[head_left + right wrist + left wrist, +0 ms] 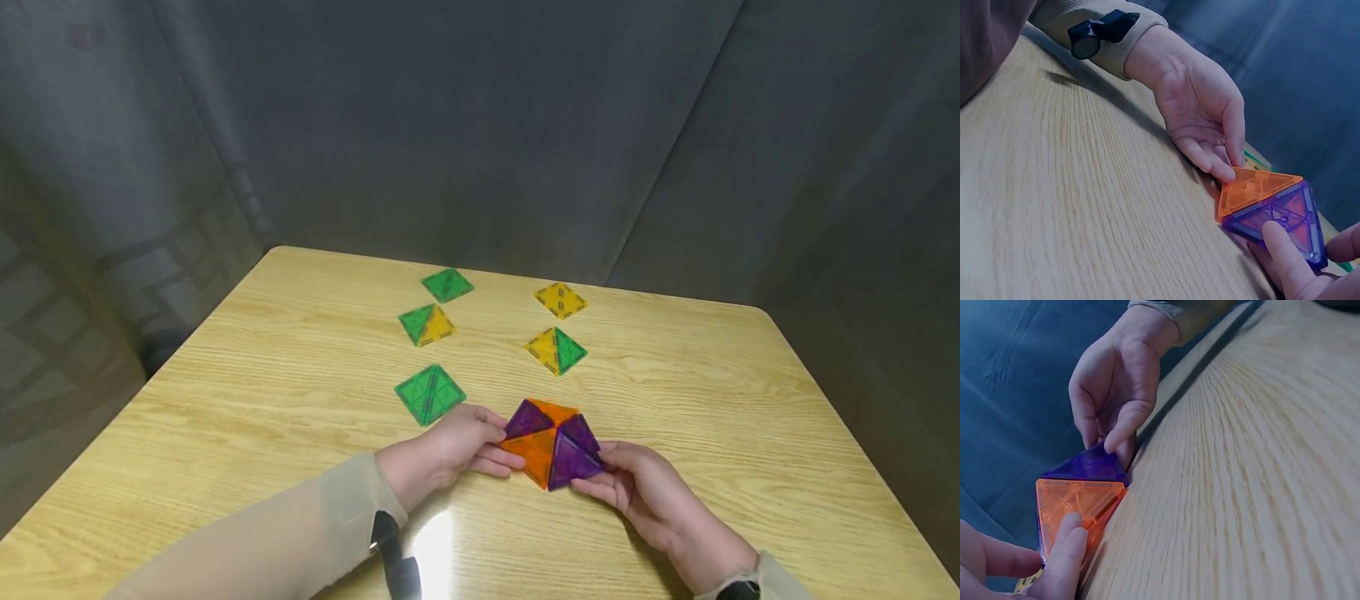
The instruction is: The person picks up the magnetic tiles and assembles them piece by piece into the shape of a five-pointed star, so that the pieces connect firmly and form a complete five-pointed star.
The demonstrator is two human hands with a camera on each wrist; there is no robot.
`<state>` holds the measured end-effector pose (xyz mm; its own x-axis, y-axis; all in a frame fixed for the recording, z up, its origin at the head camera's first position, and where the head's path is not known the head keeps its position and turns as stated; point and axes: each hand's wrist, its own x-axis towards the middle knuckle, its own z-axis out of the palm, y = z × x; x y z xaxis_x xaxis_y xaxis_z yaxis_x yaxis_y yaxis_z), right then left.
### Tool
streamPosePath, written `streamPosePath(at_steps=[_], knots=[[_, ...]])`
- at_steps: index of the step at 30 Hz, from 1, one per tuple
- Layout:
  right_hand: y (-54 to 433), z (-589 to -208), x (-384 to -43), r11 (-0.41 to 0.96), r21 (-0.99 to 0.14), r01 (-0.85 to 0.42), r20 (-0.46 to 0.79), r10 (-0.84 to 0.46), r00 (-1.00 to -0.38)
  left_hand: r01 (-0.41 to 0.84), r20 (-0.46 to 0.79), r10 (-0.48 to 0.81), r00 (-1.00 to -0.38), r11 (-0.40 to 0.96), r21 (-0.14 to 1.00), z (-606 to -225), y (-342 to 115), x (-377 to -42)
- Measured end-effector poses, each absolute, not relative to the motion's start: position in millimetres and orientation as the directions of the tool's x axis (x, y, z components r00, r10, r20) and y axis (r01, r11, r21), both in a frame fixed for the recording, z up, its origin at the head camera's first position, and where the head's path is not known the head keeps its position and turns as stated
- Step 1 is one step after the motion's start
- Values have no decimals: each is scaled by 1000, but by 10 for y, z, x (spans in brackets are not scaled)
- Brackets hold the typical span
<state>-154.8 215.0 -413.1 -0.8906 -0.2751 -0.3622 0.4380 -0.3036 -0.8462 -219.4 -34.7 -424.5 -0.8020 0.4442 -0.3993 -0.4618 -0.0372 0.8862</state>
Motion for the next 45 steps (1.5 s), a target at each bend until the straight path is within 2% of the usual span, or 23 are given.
streamPosePath(at_steps=[3,9,16,29,33,36,39,42,45], knots=[[2174,-4125,-1555,-235,-869,436,-369,-280,-886,-431,-389,438,-810,6,902,-4239,-356,-2197],[2230,-4094,-1577,12,-913,407,-392,-292,-872,-348,-372,431,-822,137,927,-4191,-382,-2199],[2257,-4044,-1561,255,-915,312,-368,-216,-904,-273,-372,460,-806,269,924,-4129,-468,-2198],[2264,-4067,-1536,280,-918,282,-347,-222,-911,-186,-345,553,-758,325,927,-4063,-595,-2106],[2227,-4040,-1567,293,-918,268,-322,-157,-933,-164,-342,568,-749,341,925,-4011,-627,-2094],[2195,-3973,-1646,327,-916,233,-269,-67,-961,-144,-306,543,-782,320,936,-3895,-728,-2135],[2148,-3852,-1765,366,-914,175,-196,-22,-980,-114,-242,476,-846,281,953,-3741,-928,-2254],[2042,-3727,-1915,381,-917,119,-155,-65,-986,-105,-192,357,-914,249,963,-3631,-1196,-2400],[1844,-3643,-2078,352,-930,103,-159,-134,-978,-128,-193,244,-950,258,958,-3610,-1452,-2498]])
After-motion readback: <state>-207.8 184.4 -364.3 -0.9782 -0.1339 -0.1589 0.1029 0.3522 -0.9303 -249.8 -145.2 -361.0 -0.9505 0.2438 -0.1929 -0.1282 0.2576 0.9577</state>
